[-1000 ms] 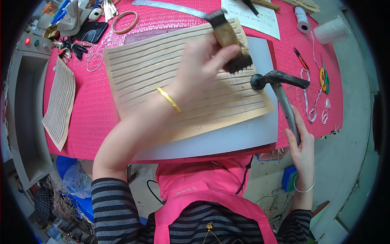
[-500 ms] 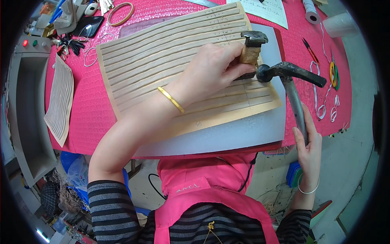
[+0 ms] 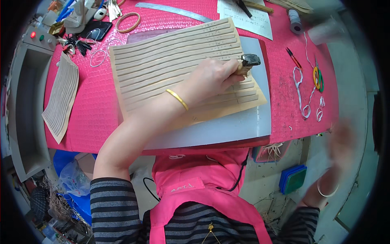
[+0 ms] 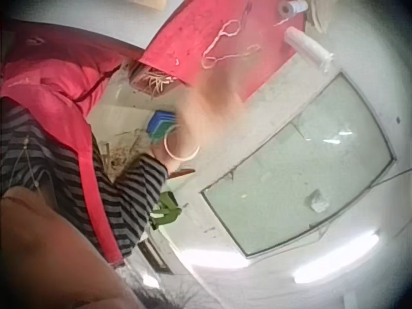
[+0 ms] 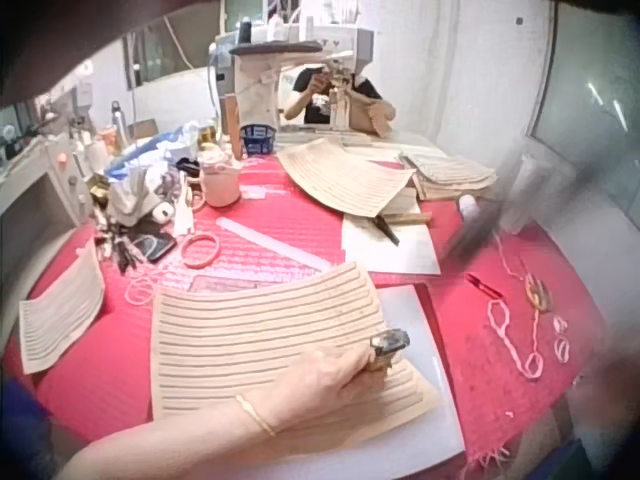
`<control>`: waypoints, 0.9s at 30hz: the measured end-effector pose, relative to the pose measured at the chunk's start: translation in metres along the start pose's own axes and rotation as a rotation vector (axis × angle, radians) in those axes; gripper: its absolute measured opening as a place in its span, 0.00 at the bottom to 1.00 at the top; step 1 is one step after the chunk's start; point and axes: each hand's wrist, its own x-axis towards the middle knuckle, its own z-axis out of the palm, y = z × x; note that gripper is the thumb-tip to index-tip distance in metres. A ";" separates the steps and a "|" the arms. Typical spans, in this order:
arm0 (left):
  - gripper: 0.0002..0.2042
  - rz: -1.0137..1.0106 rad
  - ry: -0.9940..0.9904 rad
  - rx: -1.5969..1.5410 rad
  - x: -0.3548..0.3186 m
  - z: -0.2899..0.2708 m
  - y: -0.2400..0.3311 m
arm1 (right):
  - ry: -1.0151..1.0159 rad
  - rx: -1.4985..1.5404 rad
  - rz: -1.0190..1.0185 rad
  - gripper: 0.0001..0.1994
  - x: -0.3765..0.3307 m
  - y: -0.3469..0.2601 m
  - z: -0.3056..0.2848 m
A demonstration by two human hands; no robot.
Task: Punching alignment or stitch holes into shoe material using a multi-prong punch tool and a hammer.
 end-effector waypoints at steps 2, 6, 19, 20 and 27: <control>0.09 -0.168 -0.094 -0.058 -0.014 -0.011 -0.001 | -0.609 -0.266 0.424 0.21 -0.024 0.010 0.033; 0.08 -0.008 -0.101 0.025 -0.006 -0.001 0.003 | -0.327 -0.106 0.469 0.21 -0.067 0.021 0.025; 0.09 -0.372 0.049 -0.560 -0.001 -0.008 0.012 | -0.420 -0.025 0.656 0.21 -0.089 0.059 0.066; 0.08 -0.417 0.013 -0.519 -0.003 -0.005 0.014 | -0.424 -0.022 0.660 0.21 -0.089 0.061 0.067; 0.08 -0.261 -0.099 -0.207 -0.004 -0.003 0.004 | -0.379 0.023 0.664 0.22 -0.096 0.067 0.068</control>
